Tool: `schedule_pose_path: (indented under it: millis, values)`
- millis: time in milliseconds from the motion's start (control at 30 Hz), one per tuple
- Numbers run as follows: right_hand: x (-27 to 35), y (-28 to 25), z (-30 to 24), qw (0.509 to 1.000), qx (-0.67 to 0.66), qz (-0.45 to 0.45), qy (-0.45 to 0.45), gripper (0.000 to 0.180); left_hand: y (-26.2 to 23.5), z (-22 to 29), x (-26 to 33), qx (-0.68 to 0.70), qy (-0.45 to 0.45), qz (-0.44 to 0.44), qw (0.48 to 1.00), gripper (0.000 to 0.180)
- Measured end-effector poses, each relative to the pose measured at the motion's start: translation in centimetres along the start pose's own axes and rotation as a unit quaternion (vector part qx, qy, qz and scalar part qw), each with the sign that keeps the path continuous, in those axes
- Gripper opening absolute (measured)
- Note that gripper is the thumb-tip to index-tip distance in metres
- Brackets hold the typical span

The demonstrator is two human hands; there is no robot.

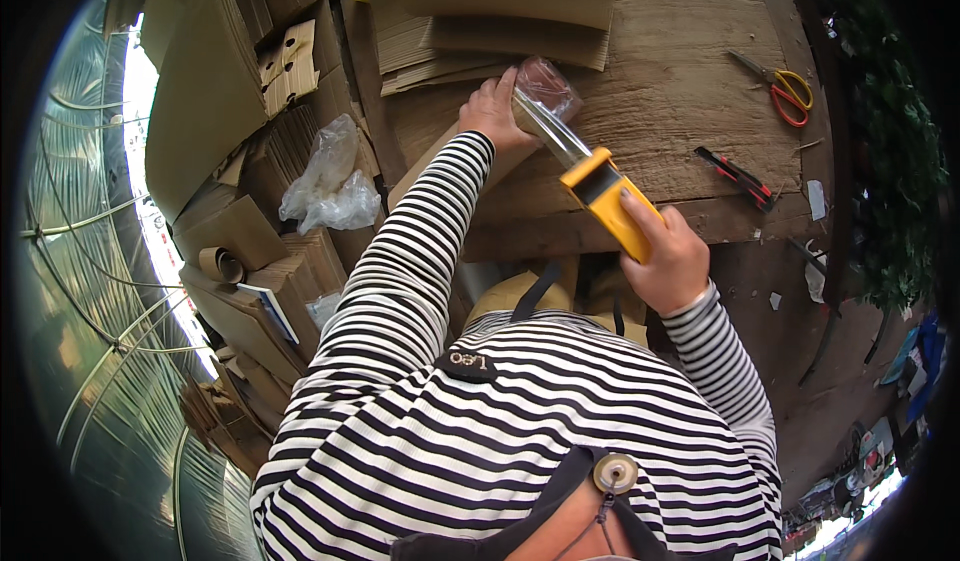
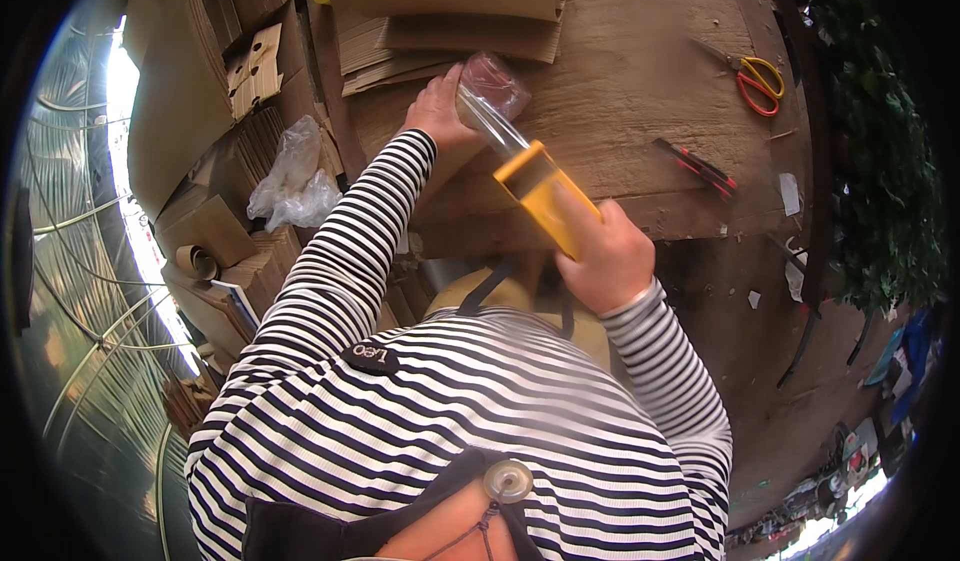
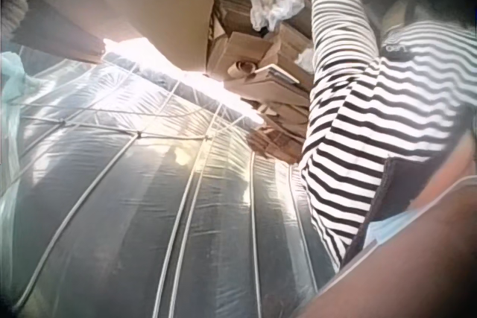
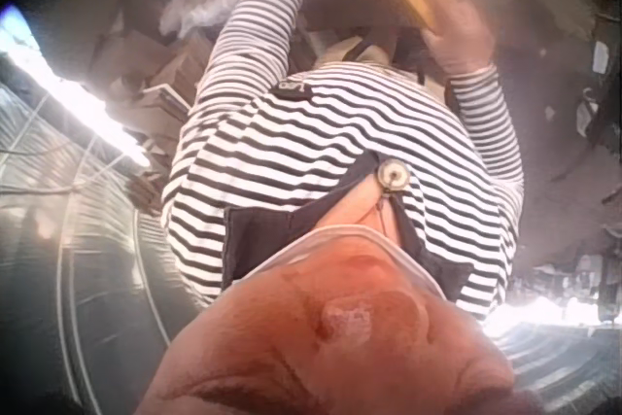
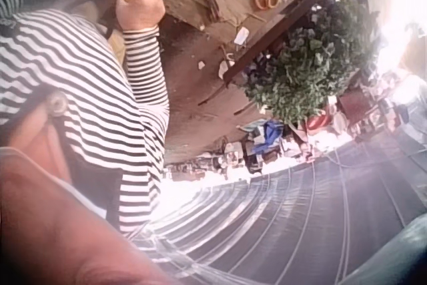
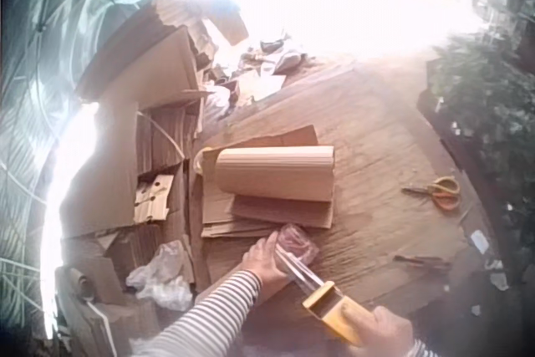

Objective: The person rolls and tapes corrugated cardboard sheets into cylindrical tubes on a wooden workbench. They use a handheld tape dispenser to secure the seams and place a potted plant inside one of the cylinders before continuing to assemble additional tubes.

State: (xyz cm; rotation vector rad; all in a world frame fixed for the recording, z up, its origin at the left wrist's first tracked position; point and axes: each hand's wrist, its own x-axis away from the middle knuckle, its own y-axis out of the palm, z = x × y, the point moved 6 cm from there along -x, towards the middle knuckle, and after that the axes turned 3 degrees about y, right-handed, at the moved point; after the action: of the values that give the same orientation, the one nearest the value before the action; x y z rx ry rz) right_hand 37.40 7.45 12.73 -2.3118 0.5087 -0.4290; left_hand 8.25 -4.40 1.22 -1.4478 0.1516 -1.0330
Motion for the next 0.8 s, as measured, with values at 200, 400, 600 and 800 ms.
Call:
schedule_pose_path:
  millis: [200,400,600,800]
  values:
    - [0.2,5.4,5.5,0.995,0.094,0.007,0.036,0.066,0.0,-1.7,-2.4,0.054,0.026,-0.055,0.997,0.135]
    - [-10.6,12.1,5.4,0.986,0.129,-0.072,0.078,0.065,-0.2,-4.9,-6.3,0.149,0.103,-0.088,0.98,0.131]
    - [-3.5,7.1,5.7,0.997,0.073,0.015,0.023,0.07,1.4,-0.2,-4.4,0.277,0.142,-0.204,0.928,0.118]
    - [11.3,2.5,9.7,0.993,0.08,0.0,0.082,0.082,11.9,10.8,1.7,0.354,0.233,-0.34,0.84,0.107]
